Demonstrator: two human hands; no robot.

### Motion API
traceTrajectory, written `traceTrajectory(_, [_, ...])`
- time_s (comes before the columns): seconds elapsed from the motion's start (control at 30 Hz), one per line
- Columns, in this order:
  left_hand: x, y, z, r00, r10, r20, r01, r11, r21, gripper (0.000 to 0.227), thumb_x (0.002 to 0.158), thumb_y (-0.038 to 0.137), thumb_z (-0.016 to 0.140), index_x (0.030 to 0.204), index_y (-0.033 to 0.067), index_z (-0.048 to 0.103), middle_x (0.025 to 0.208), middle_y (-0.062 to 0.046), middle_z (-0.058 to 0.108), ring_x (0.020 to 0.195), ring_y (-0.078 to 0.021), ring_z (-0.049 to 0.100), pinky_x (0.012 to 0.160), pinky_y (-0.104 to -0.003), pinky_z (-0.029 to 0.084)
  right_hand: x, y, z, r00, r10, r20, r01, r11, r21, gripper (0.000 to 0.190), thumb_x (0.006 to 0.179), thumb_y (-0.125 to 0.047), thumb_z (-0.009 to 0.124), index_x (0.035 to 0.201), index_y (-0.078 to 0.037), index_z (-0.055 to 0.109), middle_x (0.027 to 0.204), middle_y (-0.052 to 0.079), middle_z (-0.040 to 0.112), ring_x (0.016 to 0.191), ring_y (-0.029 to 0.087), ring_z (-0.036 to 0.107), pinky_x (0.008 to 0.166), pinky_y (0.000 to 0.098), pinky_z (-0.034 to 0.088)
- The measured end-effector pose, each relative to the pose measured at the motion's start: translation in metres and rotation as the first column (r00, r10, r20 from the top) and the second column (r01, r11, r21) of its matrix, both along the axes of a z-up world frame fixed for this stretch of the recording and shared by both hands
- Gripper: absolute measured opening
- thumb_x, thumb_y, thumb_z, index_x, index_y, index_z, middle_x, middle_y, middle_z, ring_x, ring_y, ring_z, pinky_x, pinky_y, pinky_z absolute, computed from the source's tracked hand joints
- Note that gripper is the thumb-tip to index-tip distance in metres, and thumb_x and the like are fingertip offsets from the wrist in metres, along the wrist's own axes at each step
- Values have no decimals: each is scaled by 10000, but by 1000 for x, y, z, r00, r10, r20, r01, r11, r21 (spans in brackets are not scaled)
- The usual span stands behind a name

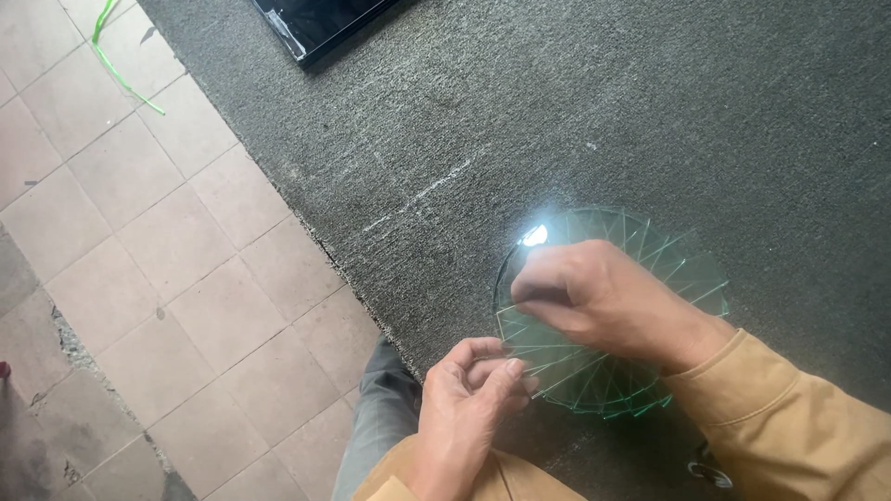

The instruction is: Marking and preparing a circular glass pane by applying liquid and wrapping wire around its edge

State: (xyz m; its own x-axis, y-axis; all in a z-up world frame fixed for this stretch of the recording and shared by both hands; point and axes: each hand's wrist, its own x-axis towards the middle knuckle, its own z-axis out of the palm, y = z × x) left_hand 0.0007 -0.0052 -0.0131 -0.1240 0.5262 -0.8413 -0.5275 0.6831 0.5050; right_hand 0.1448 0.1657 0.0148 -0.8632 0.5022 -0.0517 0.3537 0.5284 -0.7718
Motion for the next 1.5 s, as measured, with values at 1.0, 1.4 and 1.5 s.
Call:
traceTrajectory(1.0, [-1,2,3,1000,-8,4,8,1000,18,296,960,111,818,1196,-22,699,914,-212,905,807,-265,882,707,-322,706,0,5,-6,998,42,50,-41,999,-15,91,955,-124,790,880,-153,747,814,-35,774,709,165,728,651,333,532])
traceTrajectory(1.4, [-3,6,10,999,-35,-8,34,999,-14,266,970,95,809,1195,-14,717,926,-194,920,822,-268,897,715,-313,704,-2,6,-3,997,31,69,-29,999,-38,73,951,-130,798,886,-152,771,833,-40,801,731,150,753,660,323,553])
traceTrajectory(1.5, [-3,7,11,1000,-18,4,18,1000,-19,272,967,88,816,1198,-15,718,933,-203,918,833,-287,901,713,-326,702,-1,6,-5,997,30,65,-27,999,-38,59,936,-118,798,895,-153,775,835,-39,805,734,154,755,667,325,554])
